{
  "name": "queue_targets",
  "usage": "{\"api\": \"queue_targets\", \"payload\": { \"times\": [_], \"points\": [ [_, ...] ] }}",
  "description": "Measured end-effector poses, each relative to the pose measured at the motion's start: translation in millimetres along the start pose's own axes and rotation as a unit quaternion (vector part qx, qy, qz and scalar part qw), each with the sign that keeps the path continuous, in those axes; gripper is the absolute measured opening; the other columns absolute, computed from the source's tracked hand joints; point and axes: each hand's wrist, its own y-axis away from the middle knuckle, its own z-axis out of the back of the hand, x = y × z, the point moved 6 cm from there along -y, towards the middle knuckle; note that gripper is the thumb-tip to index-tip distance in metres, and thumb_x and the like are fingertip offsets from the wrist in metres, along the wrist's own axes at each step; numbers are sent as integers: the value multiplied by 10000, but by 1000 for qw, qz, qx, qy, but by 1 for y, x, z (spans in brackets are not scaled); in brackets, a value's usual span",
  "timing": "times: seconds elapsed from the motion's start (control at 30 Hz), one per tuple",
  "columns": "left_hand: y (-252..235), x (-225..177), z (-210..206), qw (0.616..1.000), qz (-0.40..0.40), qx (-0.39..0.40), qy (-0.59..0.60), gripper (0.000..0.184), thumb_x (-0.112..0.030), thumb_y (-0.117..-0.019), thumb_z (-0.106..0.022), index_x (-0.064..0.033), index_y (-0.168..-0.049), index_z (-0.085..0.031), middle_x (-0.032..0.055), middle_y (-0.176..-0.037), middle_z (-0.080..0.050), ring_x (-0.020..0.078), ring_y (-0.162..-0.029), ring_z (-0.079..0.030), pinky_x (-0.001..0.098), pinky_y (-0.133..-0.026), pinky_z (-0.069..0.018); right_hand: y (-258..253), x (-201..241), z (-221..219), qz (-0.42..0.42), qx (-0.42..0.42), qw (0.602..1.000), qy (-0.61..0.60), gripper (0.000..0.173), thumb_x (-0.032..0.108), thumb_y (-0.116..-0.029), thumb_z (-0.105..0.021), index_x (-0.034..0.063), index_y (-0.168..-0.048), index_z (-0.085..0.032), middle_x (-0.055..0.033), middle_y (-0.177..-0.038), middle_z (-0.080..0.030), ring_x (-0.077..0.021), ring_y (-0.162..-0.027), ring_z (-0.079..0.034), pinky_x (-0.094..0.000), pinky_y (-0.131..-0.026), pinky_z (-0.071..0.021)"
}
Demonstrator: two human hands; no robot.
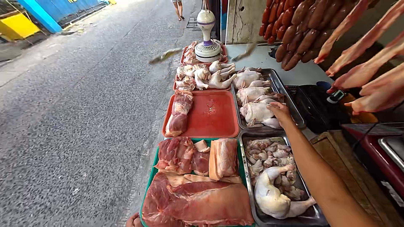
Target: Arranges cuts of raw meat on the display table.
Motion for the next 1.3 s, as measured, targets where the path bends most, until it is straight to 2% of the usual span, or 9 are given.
{"api": "queue_targets", "payload": {
  "times": [0.07, 0.17, 0.37, 0.47, 0.63, 0.8, 0.93, 1.17, 1.3],
  "points": [
    [0, 0, 1, 1000, 0, -5, -1, 344, -65, -1014, -415, 81, -1209, -659, 304, -1192, -670, 449, -1183, -620, 627, -1041, -432, -6, 1, -3, 4, -8, 1000, 7, 408, 167, -899, -777, -17, -1243, -658, -252, -1209, -656, -340, -1104, -626, -519, -957, -497],
    [2, -1, 3, 1000, -2, -3, 4, 347, -77, -1029, -408, 92, -1218, -644, 321, -1191, -657, 467, -1182, -607, 640, -1038, -420, -13, -1, -5, 3, 8, 999, 48, 446, 200, -877, -813, -37, -1216, -645, -261, -1209, -642, -335, -1115, -613, -513, -972, -487],
    [3, 0, 2, 1000, 7, -23, 7, 346, -79, -1022, -409, 79, -1195, -664, 308, -1175, -672, 457, -1170, -618, 635, -1033, -420, -15, -3, -7, 39, -12, 993, 111, 471, 322, -924, -770, -53, -1181, -647, -274, -1197, -642, -368, -1123, -612, -550, -989, -468],
    [4, 0, 2, 1000, 15, -22, 13, 344, -69, -1026, -403, 76, -1192, -667, 306, -1181, -671, 450, -1182, -614, 623, -1035, -422, -13, -10, -3, 37, -36, 991, 121, 452, 350, -976, -700, -40, -1199, -654, -265, -1191, -655, -368, -1112, -625, -562, -984, -467],
    [4, -3, 3, 999, 14, -22, 34, 356, -45, -1007, -386, 85, -1194, -660, 288, -1161, -680, 426, -1159, -622, 605, -1028, -428, -10, -9, -3, 46, -59, 987, 145, 394, 302, -1059, -546, -35, -1229, -659, -265, -1218, -659, -365, -1159, -627, -542, -1016, -465],
    [5, -4, 4, 998, 22, -27, 43, 342, -34, -1004, -396, 80, -1181, -665, 282, -1130, -691, 425, -1137, -631, 605, -1010, -437, 1, -3, -3, 28, -76, 978, 192, 437, 304, -1102, -404, -9, -1302, -634, -258, -1284, -647, -379, -1231, -609, -574, -1044, -441],
    [4, -4, 3, 999, 22, -23, 43, 348, -33, -1005, -392, 83, -1195, -659, 280, -1140, -691, 421, -1147, -629, 601, -1015, -436, 5, -2, -2, 20, -94, 974, 206, 450, 282, -1112, -340, 18, -1337, -626, -232, -1351, -629, -363, -1294, -582, -555, -1080, -429],
    [6, -4, 3, 997, 28, -19, 62, 339, -19, -1008, -395, 92, -1194, -656, 293, -1133, -683, 419, -1133, -631, 595, -1019, -438, 9, -2, -3, 18, -86, 972, 216, 458, 284, -1111, -337, 10, -1349, -616, -242, -1380, -608, -372, -1310, -568, -558, -1085, -424],
    [5, -7, 4, 998, 36, -18, 55, 334, -14, -1005, -401, 88, -1184, -663, 297, -1133, -682, 432, -1147, -623, 607, -1022, -429, 9, -3, -4, 12, -99, 969, 226, 444, 307, -1101, -370, 33, -1316, -645, -225, -1340, -637, -356, -1274, -595, -567, -1059, -434]
  ]
}}
